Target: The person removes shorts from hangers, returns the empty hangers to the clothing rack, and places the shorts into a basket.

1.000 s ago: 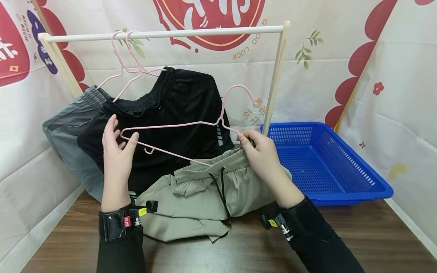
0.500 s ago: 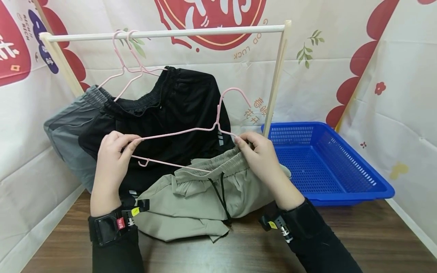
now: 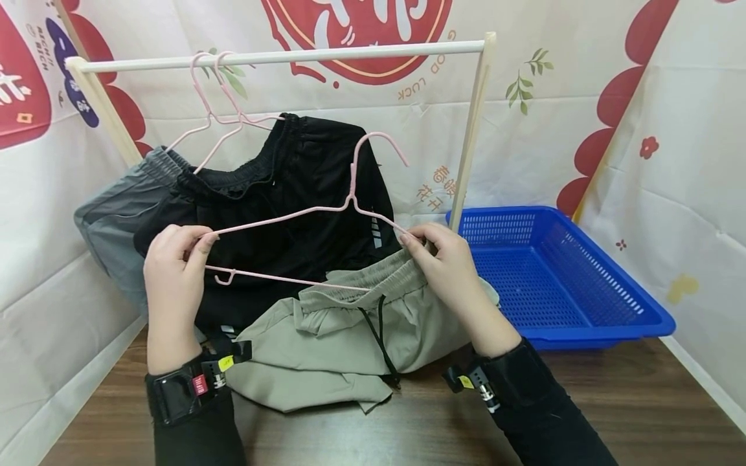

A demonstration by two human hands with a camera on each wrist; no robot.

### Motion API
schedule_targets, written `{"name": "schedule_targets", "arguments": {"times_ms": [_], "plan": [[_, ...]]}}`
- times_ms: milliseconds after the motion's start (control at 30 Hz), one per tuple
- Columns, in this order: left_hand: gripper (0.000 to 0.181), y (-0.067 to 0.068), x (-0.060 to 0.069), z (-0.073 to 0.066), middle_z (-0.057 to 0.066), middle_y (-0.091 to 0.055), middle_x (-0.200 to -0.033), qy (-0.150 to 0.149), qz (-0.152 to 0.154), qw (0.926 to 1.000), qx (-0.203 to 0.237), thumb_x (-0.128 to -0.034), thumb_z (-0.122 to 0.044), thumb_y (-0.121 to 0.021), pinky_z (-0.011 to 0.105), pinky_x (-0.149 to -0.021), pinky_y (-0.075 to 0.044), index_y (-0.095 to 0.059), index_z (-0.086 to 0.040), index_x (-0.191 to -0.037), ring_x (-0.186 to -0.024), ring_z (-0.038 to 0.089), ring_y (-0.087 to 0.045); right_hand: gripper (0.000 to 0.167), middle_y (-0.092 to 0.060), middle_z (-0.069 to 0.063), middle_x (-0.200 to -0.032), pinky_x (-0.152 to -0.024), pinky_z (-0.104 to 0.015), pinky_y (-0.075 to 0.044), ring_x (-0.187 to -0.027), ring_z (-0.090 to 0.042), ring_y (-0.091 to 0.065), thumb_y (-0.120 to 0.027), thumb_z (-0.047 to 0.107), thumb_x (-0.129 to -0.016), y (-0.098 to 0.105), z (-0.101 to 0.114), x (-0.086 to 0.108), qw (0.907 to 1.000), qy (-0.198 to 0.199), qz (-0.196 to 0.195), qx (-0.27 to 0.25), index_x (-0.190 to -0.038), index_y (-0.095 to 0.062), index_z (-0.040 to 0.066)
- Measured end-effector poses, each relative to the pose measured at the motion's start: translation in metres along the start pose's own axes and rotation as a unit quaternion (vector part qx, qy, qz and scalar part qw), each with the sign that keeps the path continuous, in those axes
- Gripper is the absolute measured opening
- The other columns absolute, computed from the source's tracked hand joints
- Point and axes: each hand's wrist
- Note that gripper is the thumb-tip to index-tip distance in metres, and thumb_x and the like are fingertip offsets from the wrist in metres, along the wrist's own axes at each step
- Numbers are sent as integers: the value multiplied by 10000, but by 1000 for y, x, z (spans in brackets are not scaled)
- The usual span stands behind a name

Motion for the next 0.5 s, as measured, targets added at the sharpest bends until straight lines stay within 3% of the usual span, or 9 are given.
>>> {"name": "schedule_targets", "arguments": {"times_ms": [233,500], "plan": [[201,15,0,4,95,-497,-713,79,-232,9993,-279,-919,-222,-673,379,-707,-298,-715,-26,-935,-753,235,-424,157,-486,-51,-740,-569,-251,-332,-670,-181,-410,-642,194,-960,0,-3,3,9986,-491,116,-173,-986,-714,56],[249,26,3,7,107,-504,-708,137,-358,9965,-739,-933,-248,-658,363,-661,-295,-704,-3,-938,-702,235,-424,201,-463,-62,-742,-572,-255,-329,-691,-198,-400,-634,232,-966,-1,-4,4,9964,-769,209,-289,-1019,-711,54]]}}
Point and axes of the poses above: each hand's wrist, its own x-axis away from the middle knuckle, its own y-axis out of the back of the hand, z = x × y
